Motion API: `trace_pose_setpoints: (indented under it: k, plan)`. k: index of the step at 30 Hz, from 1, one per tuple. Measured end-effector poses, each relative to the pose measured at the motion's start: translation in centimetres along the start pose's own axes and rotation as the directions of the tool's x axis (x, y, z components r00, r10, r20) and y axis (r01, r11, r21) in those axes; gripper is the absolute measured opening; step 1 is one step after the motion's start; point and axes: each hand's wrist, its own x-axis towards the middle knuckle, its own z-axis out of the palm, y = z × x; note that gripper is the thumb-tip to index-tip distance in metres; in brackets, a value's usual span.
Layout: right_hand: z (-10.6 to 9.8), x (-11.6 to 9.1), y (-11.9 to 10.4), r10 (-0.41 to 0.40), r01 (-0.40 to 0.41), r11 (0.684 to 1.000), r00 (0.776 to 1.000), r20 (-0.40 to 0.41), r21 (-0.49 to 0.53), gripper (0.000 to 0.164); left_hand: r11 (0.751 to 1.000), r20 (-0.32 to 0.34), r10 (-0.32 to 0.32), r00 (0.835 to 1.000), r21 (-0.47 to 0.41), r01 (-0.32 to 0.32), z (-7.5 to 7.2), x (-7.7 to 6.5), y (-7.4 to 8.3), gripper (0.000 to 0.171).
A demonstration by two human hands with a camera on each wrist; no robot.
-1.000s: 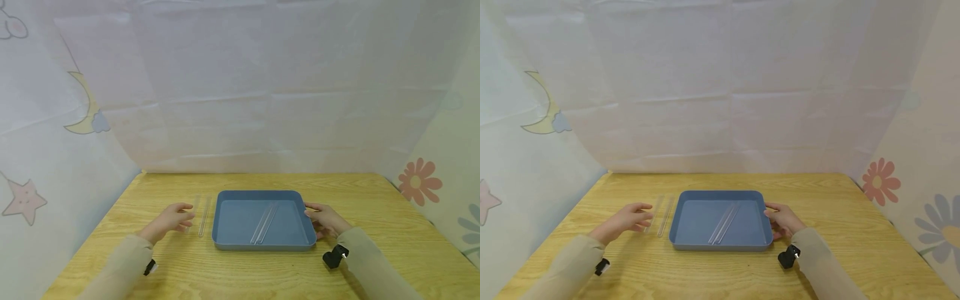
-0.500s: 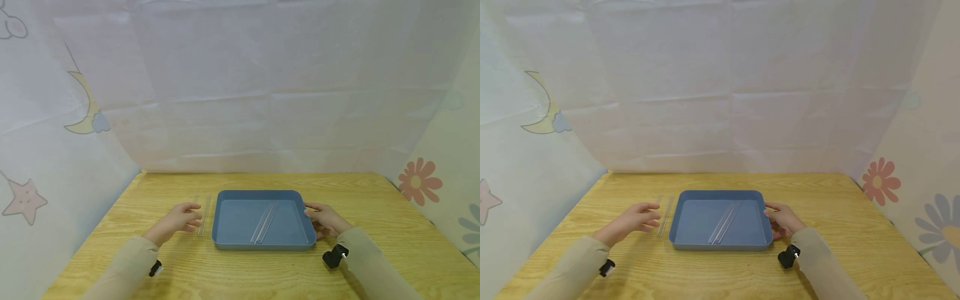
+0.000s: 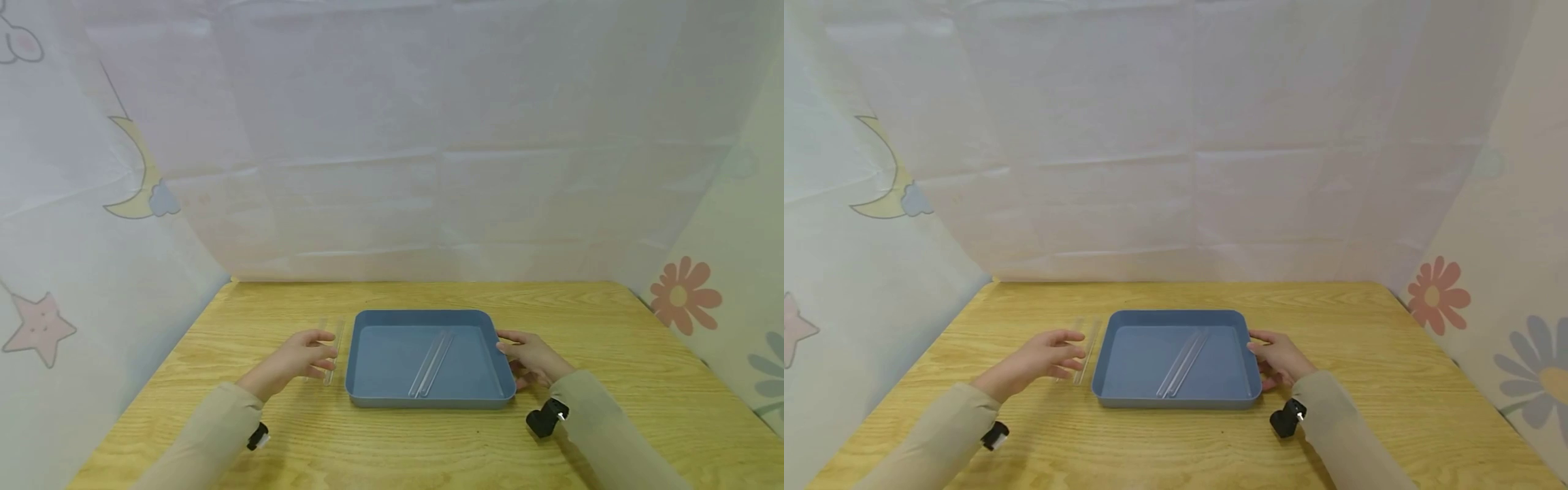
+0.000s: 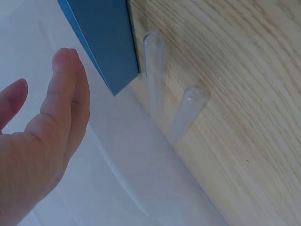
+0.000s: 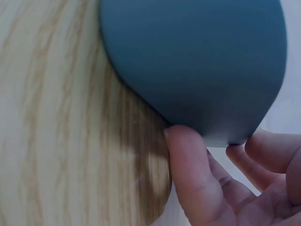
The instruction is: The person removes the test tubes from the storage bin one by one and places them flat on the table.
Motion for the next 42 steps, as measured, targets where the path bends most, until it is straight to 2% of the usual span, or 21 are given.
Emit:
trace_pose_setpoints:
  k: [18, 32, 42]
  plan:
    - [-0.1, 0.0, -0.1, 0.013, -0.013, 1.000, 1.000, -0.004, -0.007, 0.056, 1.000, 0.006, 0.011, 1.000, 0.004, -0.011, 1.5, 0.5, 0.3, 0.047]
    - [-0.1, 0.0, 0.0, 0.003, -0.003, 1.000, 1.000, 0.000, -0.017, 0.056, 0.999, 0.046, -0.003, 0.999, 0.036, 0.001, 2.8, 1.3, 0.8, 0.046]
    - [-0.1, 0.1, 0.1, -0.009, 0.009, 1.000, 1.000, -0.002, -0.021, 0.056, 0.999, 0.033, -0.028, 0.999, 0.043, 0.026, 3.4, 1.6, 0.9, 0.045]
